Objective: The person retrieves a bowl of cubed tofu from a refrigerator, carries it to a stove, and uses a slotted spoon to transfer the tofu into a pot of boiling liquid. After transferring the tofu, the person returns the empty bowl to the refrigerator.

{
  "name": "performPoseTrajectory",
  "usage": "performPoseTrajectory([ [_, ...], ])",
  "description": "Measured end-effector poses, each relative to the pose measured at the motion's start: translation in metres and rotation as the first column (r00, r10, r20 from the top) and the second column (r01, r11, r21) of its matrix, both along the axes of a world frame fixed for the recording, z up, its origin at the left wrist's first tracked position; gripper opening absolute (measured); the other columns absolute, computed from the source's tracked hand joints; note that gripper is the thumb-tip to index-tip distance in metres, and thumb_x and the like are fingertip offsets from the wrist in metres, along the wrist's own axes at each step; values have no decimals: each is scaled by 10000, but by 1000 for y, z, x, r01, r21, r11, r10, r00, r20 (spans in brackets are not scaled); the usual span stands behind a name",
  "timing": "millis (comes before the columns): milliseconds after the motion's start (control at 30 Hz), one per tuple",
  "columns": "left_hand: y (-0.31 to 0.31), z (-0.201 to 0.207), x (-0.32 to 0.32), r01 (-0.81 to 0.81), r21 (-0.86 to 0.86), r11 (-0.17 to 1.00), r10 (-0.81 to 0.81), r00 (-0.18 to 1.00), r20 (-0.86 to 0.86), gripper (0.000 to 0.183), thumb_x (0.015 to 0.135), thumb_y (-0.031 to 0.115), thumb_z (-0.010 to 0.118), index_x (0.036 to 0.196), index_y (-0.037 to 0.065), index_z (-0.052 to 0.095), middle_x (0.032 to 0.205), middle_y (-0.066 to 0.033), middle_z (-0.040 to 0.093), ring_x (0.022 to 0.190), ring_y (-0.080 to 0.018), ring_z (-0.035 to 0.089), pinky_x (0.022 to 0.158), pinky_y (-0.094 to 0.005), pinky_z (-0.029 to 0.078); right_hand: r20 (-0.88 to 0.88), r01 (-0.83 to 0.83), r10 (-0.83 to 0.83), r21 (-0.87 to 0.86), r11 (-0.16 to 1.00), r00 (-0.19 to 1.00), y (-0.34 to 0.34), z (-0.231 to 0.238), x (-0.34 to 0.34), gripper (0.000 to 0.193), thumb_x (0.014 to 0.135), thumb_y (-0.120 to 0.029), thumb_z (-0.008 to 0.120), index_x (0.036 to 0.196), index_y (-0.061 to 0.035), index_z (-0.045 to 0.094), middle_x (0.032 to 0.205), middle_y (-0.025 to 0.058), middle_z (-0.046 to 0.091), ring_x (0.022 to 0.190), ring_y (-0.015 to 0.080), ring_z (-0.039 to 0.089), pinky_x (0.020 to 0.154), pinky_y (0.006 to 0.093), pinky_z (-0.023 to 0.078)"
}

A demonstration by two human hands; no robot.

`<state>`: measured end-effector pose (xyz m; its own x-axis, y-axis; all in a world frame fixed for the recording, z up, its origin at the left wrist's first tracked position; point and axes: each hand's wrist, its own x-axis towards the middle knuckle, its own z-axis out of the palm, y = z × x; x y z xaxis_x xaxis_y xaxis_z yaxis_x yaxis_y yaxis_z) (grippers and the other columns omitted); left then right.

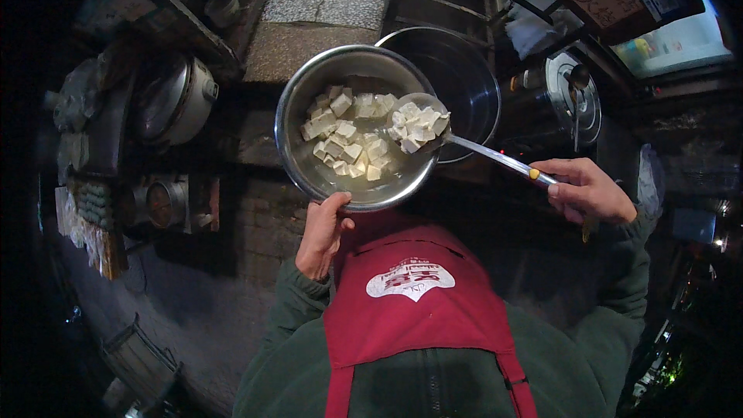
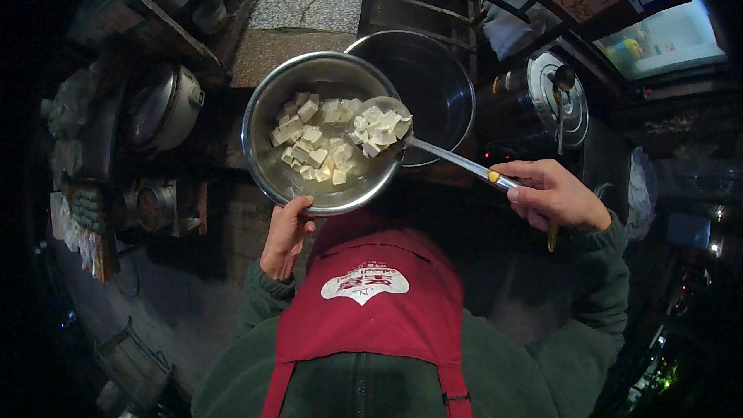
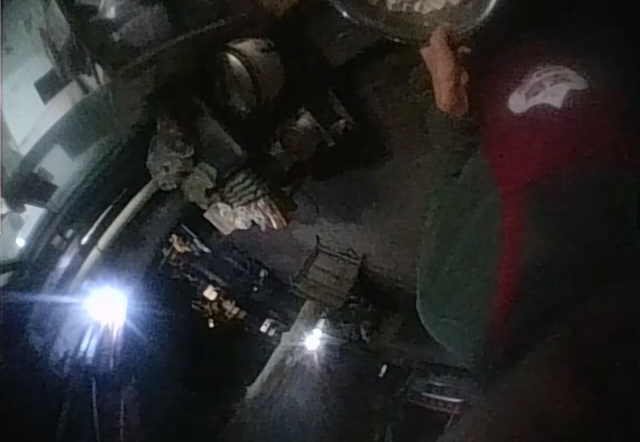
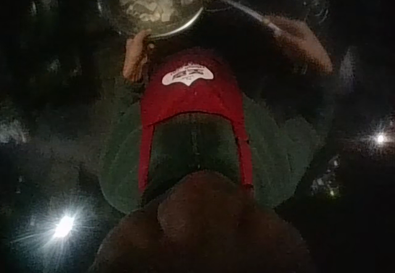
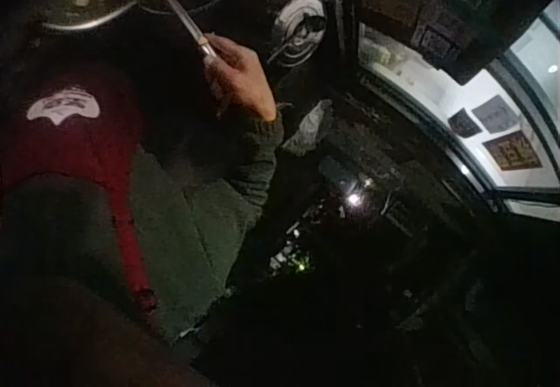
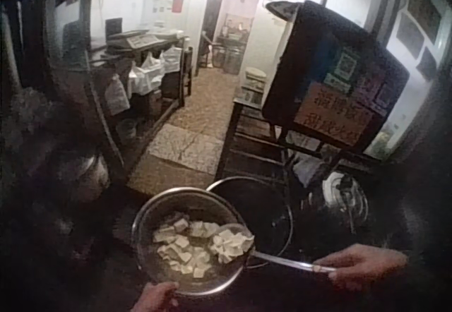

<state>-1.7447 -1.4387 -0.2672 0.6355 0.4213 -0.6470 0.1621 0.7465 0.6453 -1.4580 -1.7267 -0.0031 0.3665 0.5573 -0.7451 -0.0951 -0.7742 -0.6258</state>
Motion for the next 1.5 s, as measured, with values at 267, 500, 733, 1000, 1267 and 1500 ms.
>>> performPoseTrajectory([
  [267,-1,0,-3,-63,-37,997,64,998,15,273,947,109,696,1189,-16,681,998,-54,742,767,-98,664,479,-240,497,2,107,-109,182,978,994,-20,6,11,609,986,-262,693,1504,21,542,758,25,595,500,63,502,442,205,371],
  [500,-5,-9,3,-97,-48,994,96,995,-24,243,953,107,695,1167,-8,683,1002,-54,733,752,-103,655,479,-235,487,144,147,-176,193,970,974,-26,-21,57,632,988,-262,691,1509,50,514,772,13,590,514,57,495,461,212,388],
  [733,-6,-8,6,-157,-66,985,156,988,-15,230,945,95,698,1156,10,668,991,-49,720,737,-107,650,468,-234,450,93,144,-155,117,983,983,2,-148,119,429,1000,-159,647,1395,6,626,756,6,575,564,84,524,522,244,419],
  [1000,-2,2,4,-189,-121,974,183,981,-65,207,938,82,698,1128,1,683,991,-56,716,716,-107,640,478,-237,446,768,-307,417,-296,904,486,60,-248,132,297,902,-125,663,1181,-34,714,890,207,747,802,355,749,685,518,573],
  [1267,-4,12,6,-177,-108,978,164,980,-117,245,948,117,706,1155,-14,704,989,-55,739,721,-90,632,486,-243,455,836,-180,536,-512,840,118,35,-180,96,508,933,-100,626,1439,-118,601,1030,203,708,864,401,713,722,500,569],
  [1500,-3,16,5,-142,-133,981,139,990,-31,234,951,118,700,1145,-14,702,987,-51,736,739,-97,633,508,-253,465,939,-332,-46,166,929,340,16,-54,19,602,892,50,697,1474,-82,618,1016,179,716,862,301,743,786,376,602],
])
